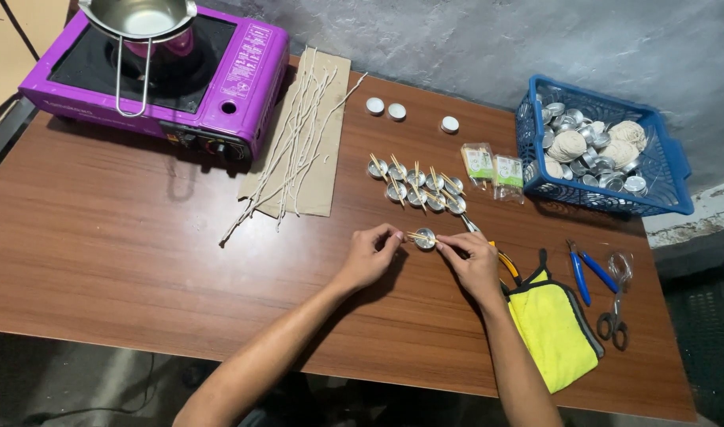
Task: Assembling candle wicks by threading them through metal sustainer tabs and crimping them with pliers.
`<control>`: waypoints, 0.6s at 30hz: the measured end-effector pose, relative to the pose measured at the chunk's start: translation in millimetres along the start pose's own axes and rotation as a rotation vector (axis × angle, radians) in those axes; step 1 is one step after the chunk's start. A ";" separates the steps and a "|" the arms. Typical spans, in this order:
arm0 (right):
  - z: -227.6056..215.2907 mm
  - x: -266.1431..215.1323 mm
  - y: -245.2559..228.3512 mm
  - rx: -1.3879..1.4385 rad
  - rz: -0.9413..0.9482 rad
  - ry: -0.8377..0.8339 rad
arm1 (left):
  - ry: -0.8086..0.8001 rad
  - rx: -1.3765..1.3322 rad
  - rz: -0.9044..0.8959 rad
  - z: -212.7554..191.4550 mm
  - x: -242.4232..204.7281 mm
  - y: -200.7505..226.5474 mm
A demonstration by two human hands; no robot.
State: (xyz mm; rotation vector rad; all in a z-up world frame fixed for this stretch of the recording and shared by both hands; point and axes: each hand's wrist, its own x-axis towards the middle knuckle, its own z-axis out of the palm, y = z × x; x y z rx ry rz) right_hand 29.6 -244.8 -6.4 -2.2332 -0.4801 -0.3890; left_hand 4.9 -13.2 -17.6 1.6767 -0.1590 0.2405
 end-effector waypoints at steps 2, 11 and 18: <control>-2.0 0.0 -4.5 -0.010 -0.003 -0.011 | 0.004 -0.004 -0.002 -1.5 0.6 3.0; 9.3 -2.5 21.7 -0.185 -0.144 -0.008 | 0.111 -0.105 -0.047 -5.3 -1.1 13.9; 20.2 0.7 14.1 -0.260 -0.133 -0.018 | 0.200 -0.152 -0.062 -17.9 -4.4 44.5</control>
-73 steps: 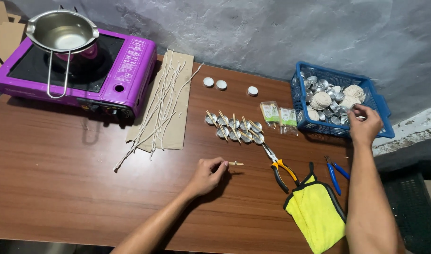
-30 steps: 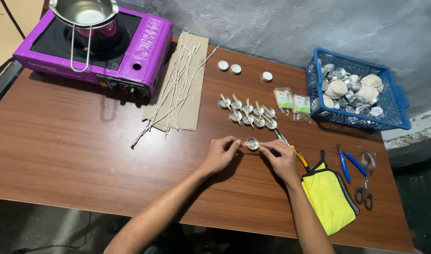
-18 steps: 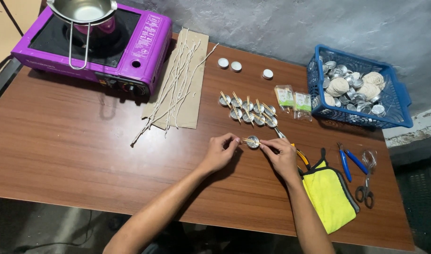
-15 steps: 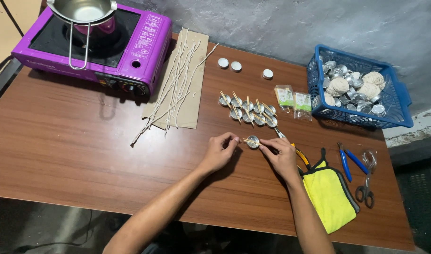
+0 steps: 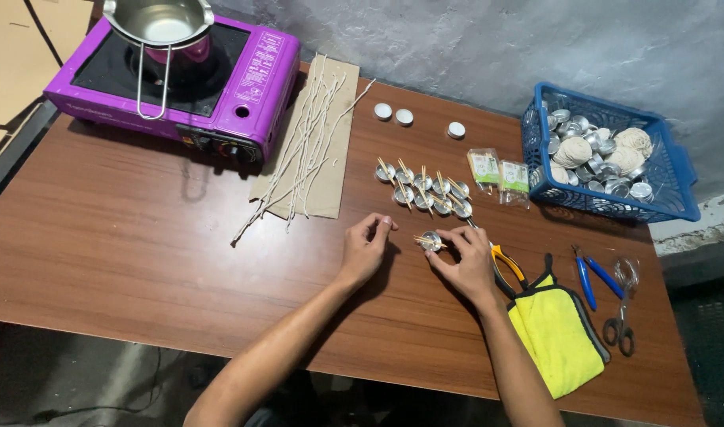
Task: Assembling candle wicks by threading them through metal sustainer tabs and crimping them with pliers.
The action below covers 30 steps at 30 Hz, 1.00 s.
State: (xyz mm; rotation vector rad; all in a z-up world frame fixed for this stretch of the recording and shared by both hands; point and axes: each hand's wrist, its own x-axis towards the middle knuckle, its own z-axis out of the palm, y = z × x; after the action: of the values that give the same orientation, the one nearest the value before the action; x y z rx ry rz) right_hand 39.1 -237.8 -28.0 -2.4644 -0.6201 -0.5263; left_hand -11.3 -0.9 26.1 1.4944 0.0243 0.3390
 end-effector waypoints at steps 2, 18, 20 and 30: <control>3.0 -0.4 2.1 0.003 0.000 0.018 | 0.026 0.024 0.020 -7.7 14.7 -24.4; 46.8 28.5 -39.3 0.038 0.052 0.135 | 0.220 0.134 0.086 -40.3 35.2 -13.3; 54.9 34.1 -44.0 0.030 0.060 0.144 | 0.211 0.159 0.112 -39.4 38.0 -22.7; 38.0 31.6 -54.9 0.078 0.056 0.239 | -0.201 0.544 0.422 -38.8 41.9 -38.8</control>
State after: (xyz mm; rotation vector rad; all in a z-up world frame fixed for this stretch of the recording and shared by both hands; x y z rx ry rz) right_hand 44.9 -164.5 -20.2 -2.2930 -0.4648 -0.7467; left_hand 28.0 45.1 -7.1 2.0693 -0.3922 0.5478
